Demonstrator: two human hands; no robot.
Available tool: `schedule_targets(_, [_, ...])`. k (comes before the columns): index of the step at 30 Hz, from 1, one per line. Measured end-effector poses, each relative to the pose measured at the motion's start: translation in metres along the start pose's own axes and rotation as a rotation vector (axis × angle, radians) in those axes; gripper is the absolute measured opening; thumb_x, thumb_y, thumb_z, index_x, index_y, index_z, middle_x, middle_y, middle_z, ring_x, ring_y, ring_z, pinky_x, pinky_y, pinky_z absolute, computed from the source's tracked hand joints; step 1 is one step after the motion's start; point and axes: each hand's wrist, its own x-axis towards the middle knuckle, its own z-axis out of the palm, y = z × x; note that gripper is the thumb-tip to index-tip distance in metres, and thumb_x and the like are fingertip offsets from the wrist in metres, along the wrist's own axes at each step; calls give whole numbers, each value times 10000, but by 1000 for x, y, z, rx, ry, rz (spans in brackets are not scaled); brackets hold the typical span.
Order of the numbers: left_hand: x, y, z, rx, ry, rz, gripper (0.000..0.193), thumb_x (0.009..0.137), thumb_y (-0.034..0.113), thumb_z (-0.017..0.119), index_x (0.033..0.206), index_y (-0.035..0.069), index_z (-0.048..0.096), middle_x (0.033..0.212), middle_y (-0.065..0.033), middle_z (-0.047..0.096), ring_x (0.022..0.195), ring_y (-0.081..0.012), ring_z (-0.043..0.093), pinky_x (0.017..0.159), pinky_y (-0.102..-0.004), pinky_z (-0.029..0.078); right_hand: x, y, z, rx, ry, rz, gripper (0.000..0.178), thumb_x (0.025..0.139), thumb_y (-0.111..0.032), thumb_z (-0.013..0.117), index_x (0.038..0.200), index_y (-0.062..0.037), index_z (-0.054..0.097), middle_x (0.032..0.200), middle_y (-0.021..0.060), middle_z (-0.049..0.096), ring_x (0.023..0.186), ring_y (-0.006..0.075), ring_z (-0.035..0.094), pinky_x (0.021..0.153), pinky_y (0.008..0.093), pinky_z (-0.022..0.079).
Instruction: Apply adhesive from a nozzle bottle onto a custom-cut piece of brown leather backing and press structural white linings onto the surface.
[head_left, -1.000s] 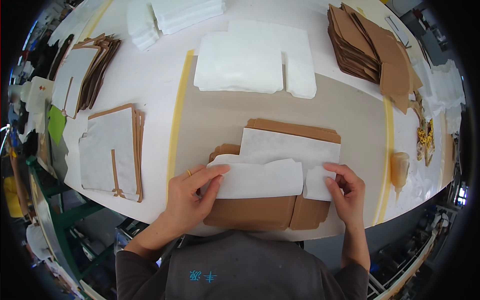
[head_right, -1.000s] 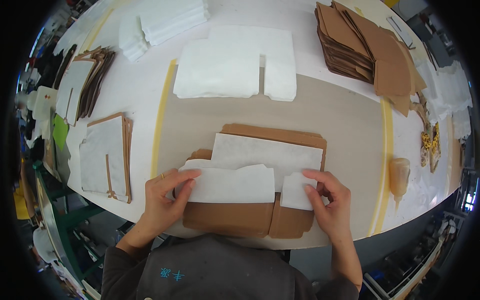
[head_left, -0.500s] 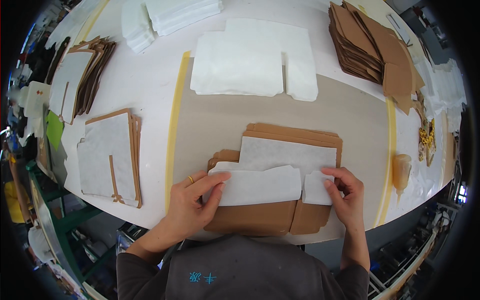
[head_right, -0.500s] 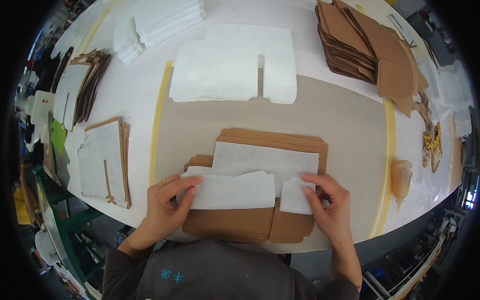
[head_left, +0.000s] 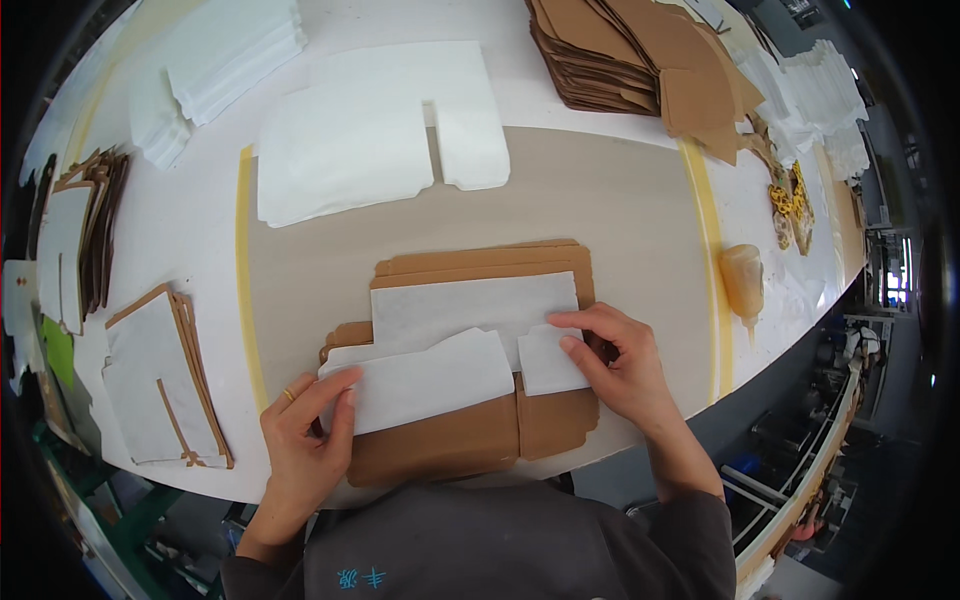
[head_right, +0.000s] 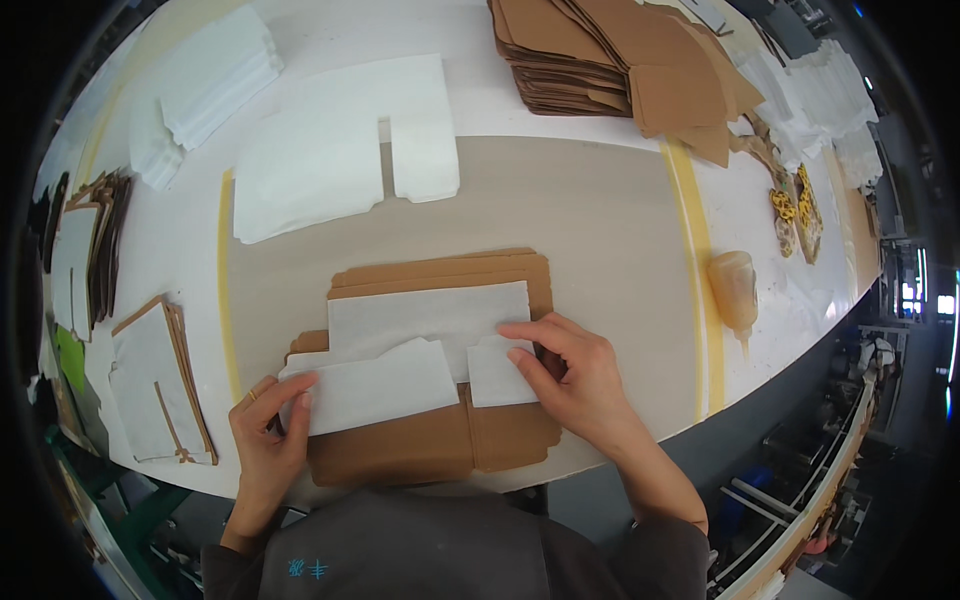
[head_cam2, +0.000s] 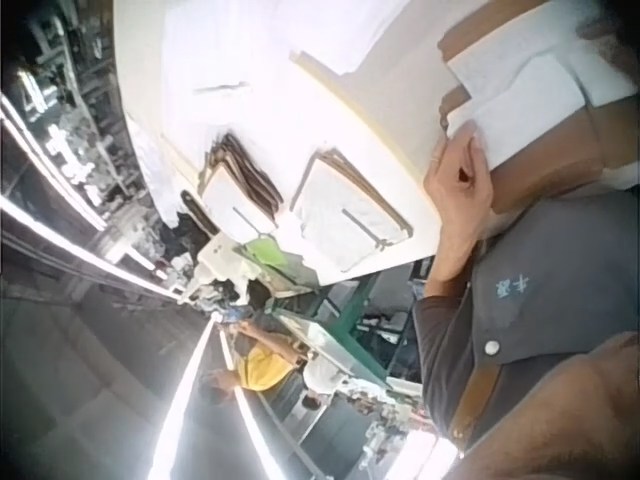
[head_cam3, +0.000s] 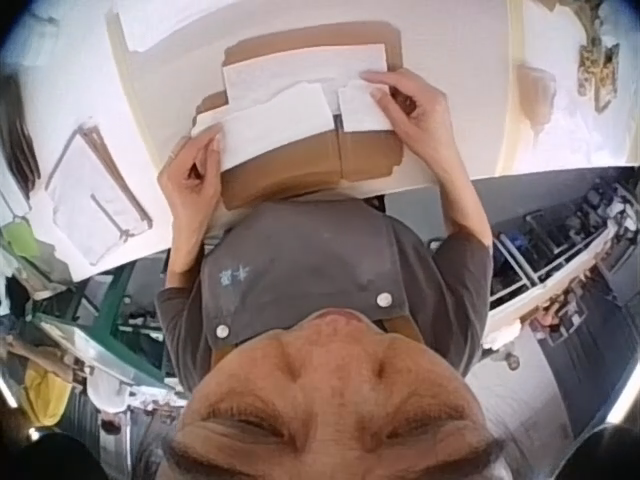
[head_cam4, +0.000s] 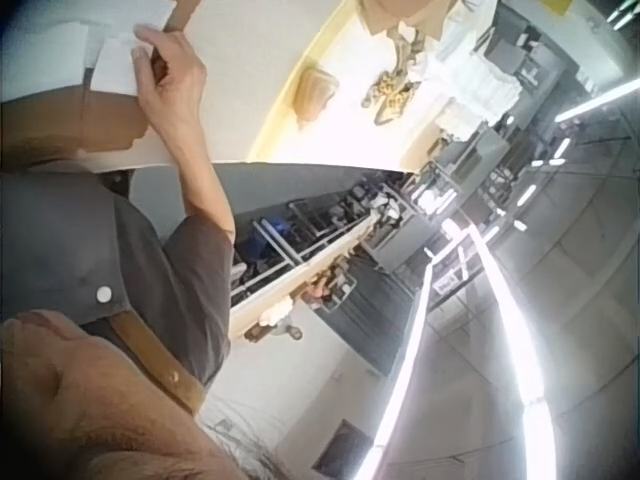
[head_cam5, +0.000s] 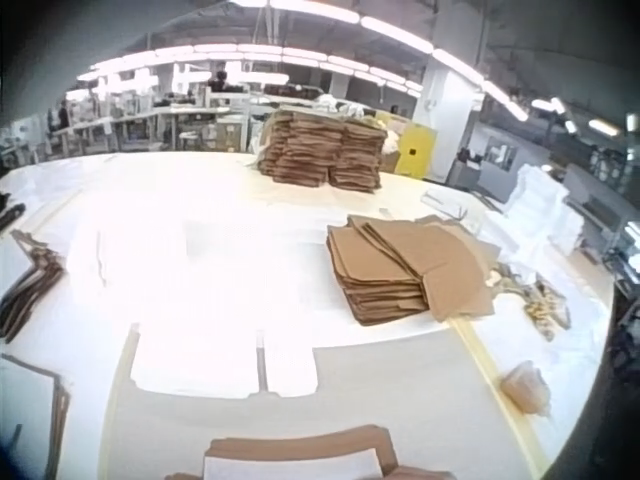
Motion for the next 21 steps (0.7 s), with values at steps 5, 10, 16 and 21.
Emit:
schedule_targets(5, [1,1,2,-3,-5,13,177,821,-18,648,985,25,700,663,-52,543,498,-107,440,440,-243,329,0,1,-1,-8,34,-24,182,833,-12,662,1008,-54,692,727,35,558,514,96,432,487,254,361])
schedule_targets(10, [0,2,1,7,-3,16,174,817,-20,647,979,22,696,655,-53,529,494,-108,432,442,-244,321,3,3,-1,-36,10,-32,187,832,-28,668,1012,-69,693,719,42,550,512,108,439,489,258,371])
schedule_targets(16, [-1,-1,-1,-24,-11,-18,203,816,8,661,1014,42,687,650,-52,536,484,-121,430,450,-255,334,3,-5,0,-78,-1,5,234,830,19,645,1043,-68,691,733,-6,511,570,58,389,509,217,325])
schedule_targets(21, [-6,-8,-5,-59,-30,-20,234,835,-3,644,1060,52,676,661,-56,554,478,-128,427,451,-254,349,-1,-4,-3,-115,8,-8,252,806,-12,681,1048,-79,693,690,24,510,530,92,412,492,238,340])
